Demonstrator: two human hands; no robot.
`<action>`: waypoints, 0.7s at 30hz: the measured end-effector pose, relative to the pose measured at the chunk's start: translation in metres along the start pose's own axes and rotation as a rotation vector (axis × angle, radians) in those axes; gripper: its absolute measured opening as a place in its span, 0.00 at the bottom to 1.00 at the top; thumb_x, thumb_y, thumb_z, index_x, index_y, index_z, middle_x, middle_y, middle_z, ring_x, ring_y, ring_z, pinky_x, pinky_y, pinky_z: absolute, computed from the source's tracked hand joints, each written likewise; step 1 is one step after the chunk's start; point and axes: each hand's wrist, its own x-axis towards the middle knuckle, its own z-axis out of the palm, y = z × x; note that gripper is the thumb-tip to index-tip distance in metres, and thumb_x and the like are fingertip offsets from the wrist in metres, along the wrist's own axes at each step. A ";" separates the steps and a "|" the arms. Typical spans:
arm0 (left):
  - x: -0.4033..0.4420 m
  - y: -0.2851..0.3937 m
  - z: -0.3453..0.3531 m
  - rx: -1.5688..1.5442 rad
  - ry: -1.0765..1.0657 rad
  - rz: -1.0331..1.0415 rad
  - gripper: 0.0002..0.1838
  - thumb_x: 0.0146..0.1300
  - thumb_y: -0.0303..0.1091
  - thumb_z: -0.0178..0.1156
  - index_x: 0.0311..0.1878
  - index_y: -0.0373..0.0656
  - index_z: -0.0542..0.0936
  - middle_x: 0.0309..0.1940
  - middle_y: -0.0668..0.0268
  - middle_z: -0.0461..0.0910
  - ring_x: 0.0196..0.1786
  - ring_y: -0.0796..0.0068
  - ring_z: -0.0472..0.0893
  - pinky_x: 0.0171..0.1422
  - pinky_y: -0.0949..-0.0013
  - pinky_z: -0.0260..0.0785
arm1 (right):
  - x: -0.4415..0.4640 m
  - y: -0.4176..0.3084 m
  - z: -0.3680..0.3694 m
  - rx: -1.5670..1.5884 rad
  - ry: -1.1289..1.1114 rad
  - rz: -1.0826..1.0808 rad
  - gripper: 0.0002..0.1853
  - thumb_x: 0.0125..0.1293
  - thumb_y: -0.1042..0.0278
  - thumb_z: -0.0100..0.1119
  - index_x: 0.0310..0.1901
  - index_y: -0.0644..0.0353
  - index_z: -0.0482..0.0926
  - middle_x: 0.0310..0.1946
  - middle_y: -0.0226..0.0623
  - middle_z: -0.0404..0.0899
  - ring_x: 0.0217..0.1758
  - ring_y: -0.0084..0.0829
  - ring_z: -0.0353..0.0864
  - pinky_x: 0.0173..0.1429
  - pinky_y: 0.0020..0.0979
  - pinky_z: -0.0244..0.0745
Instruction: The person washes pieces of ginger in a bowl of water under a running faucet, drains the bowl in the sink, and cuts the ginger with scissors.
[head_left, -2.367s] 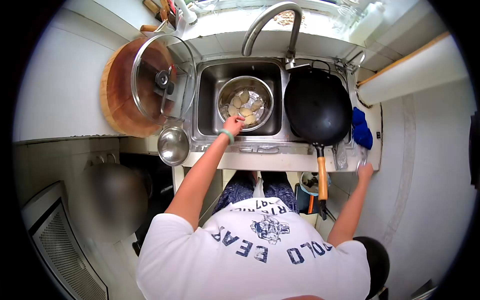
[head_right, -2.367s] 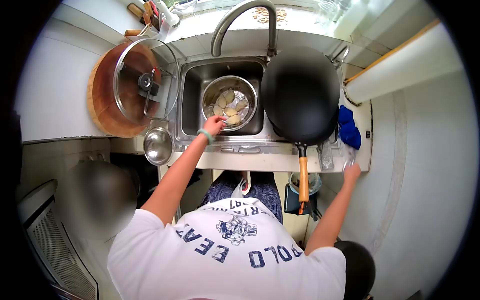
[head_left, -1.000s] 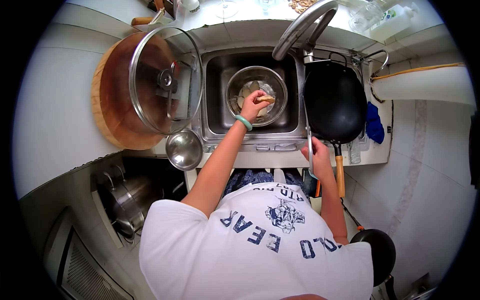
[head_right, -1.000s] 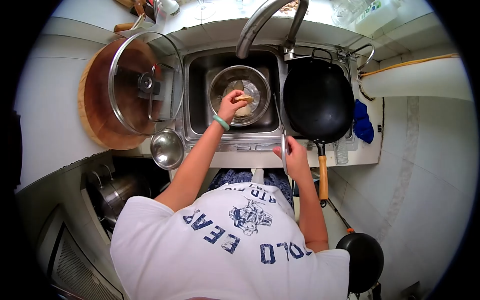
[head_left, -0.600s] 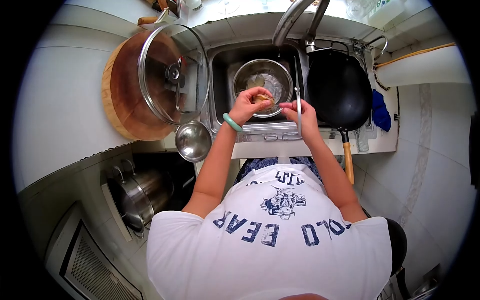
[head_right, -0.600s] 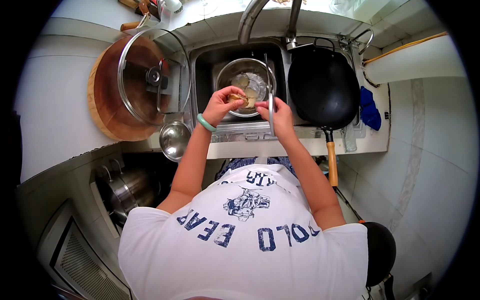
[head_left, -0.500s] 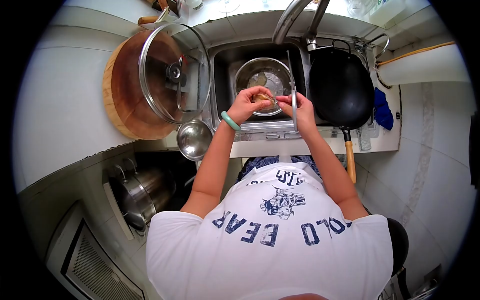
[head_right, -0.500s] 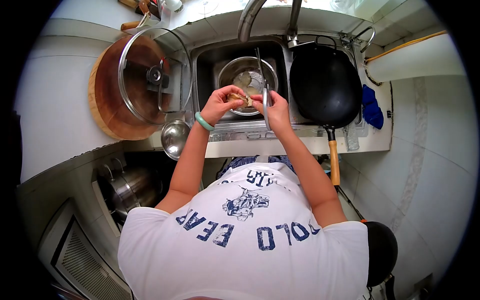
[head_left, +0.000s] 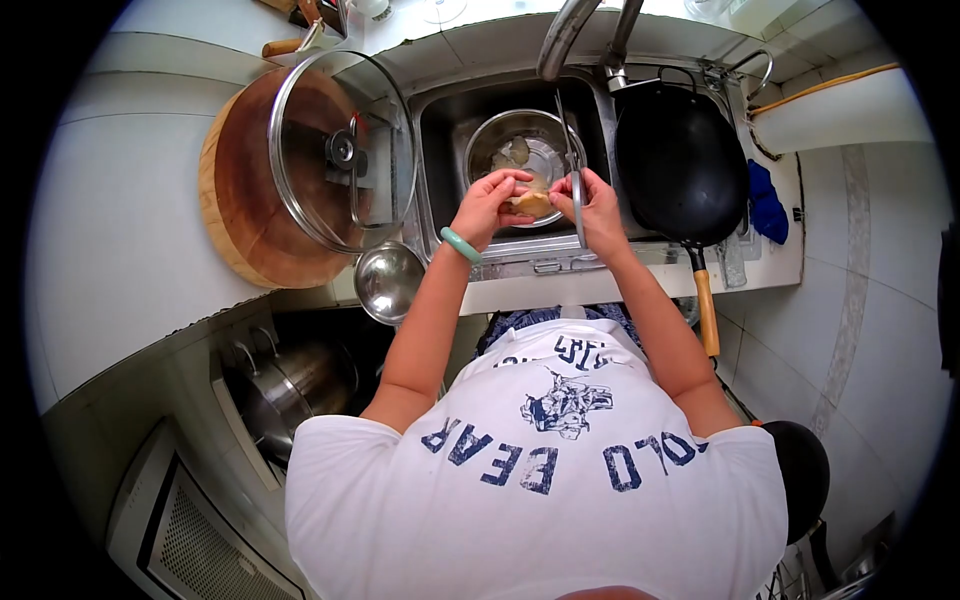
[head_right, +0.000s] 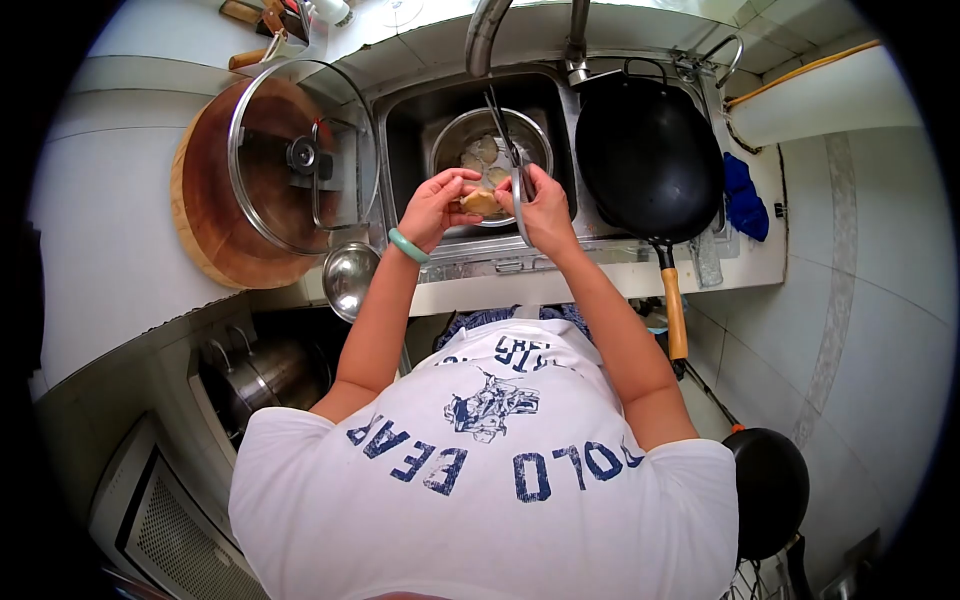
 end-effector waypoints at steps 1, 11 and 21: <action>0.002 -0.004 -0.003 -0.081 0.023 -0.012 0.15 0.63 0.29 0.55 0.52 0.39 0.70 0.43 0.63 0.77 0.43 0.73 0.79 0.44 0.68 0.79 | 0.001 -0.001 0.000 -0.002 0.001 -0.001 0.08 0.54 0.72 0.64 0.32 0.63 0.74 0.26 0.28 0.78 0.30 0.16 0.73 0.36 0.21 0.69; 0.007 -0.022 -0.018 -0.471 -0.260 -0.253 0.25 0.61 0.25 0.54 0.61 0.30 0.63 0.55 0.51 0.69 0.57 0.64 0.72 0.63 0.64 0.68 | 0.014 -0.003 -0.003 -0.091 -0.058 -0.065 0.08 0.55 0.73 0.63 0.33 0.62 0.74 0.27 0.30 0.78 0.30 0.17 0.74 0.36 0.22 0.70; 0.009 -0.036 -0.020 -0.104 0.065 -0.137 0.15 0.56 0.24 0.58 0.48 0.40 0.72 0.42 0.66 0.78 0.44 0.77 0.79 0.50 0.71 0.73 | 0.007 -0.001 0.001 -0.320 0.025 0.063 0.12 0.51 0.66 0.69 0.31 0.63 0.77 0.22 0.31 0.78 0.25 0.18 0.72 0.31 0.23 0.68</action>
